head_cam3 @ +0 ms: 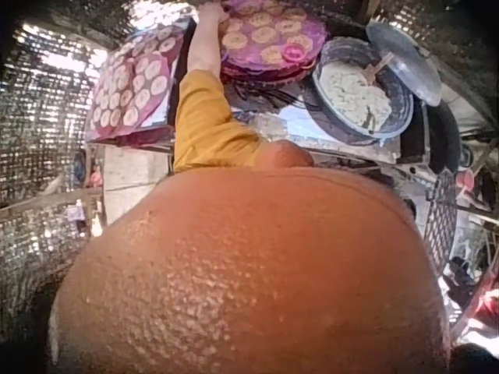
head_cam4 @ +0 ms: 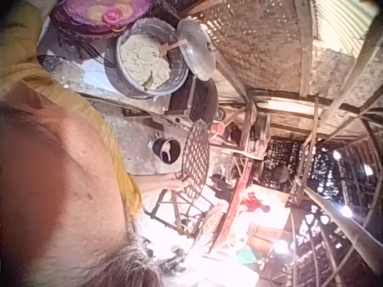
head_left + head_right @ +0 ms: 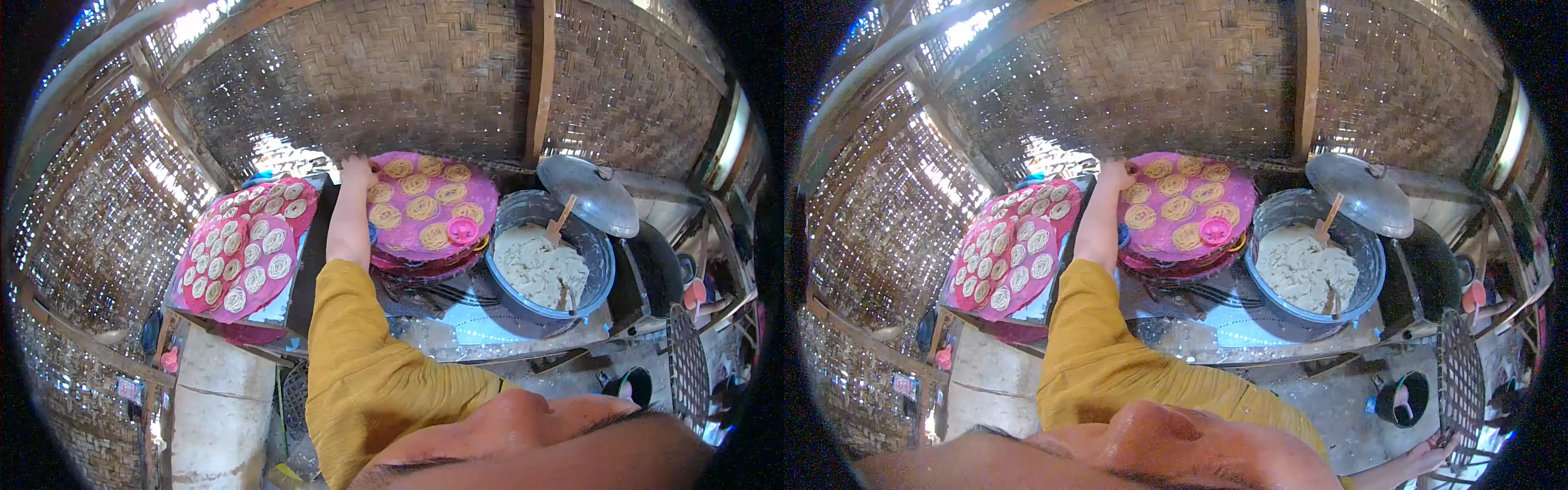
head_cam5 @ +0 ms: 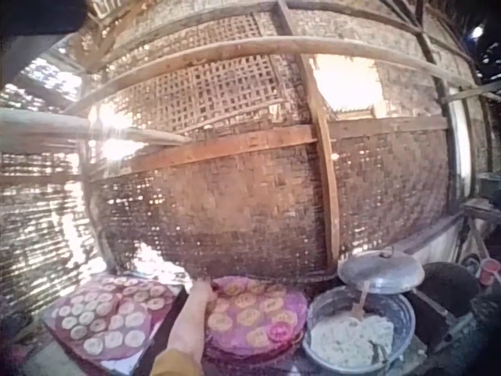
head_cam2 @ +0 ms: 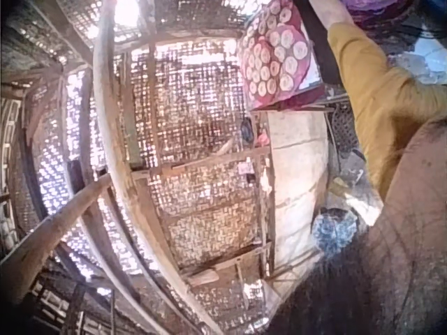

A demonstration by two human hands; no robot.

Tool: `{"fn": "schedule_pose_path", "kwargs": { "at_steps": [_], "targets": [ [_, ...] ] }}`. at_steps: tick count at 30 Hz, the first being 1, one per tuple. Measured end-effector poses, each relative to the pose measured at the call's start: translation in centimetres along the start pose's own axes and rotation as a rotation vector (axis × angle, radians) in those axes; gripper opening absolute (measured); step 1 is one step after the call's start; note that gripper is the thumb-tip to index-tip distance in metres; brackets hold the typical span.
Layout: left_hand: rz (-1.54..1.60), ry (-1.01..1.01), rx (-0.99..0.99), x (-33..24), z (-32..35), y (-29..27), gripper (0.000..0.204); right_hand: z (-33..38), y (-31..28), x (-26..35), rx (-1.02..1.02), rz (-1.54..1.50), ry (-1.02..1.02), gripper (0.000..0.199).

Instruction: The person manually applies dough to small circular mats, organizes these mats onto larger trays, and transfers the trays between a bowl of dough and a steaming station.

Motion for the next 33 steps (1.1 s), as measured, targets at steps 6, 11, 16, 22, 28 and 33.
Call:
{"fn": "schedule_pose_path", "kwargs": {
  "at_steps": [6, 11, 16, 22, 28, 33],
  "targets": [
    [0.046, -0.011, -0.006, -3.0, 1.1, -2.4, 0.063, -1.8, -1.8, -1.0, 0.026, 0.051, 0.046, 0.029],
    [-0.017, 0.017, 0.069, -3.4, 1.2, -2.9, 0.074, -3.8, -3.9, -1.4, 0.052, 0.111, 0.038, 0.035],
    [0.099, -0.214, -0.120, -3.4, 0.9, -3.7, 0.067, -1.6, -3.8, 0.6, -0.022, 0.173, 0.049, 0.033],
    [0.824, 0.055, 0.131, -9.7, 2.2, -8.1, 0.083, -1.4, -3.6, 1.4, -0.011, 0.156, 0.061, 0.035],
    [0.614, 0.602, 0.294, -17.2, 12.1, -10.3, 0.085, 5.1, 1.3, 2.8, 0.007, 0.154, 0.194, 0.028],
    [0.522, 0.660, 0.274, -17.9, 14.7, -9.9, 0.077, 4.3, 1.6, 2.4, 0.129, 0.146, 0.275, 0.026]
  ]
}}
Point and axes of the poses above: each hand's wrist, its own z-axis away from the middle knuckle, its own y-axis out of the palm, x = y × z, the point moved 3 cm from there along -z, towards the middle knuckle, and after that the axes turned 15 degrees about -x, right-handed, at the moved point
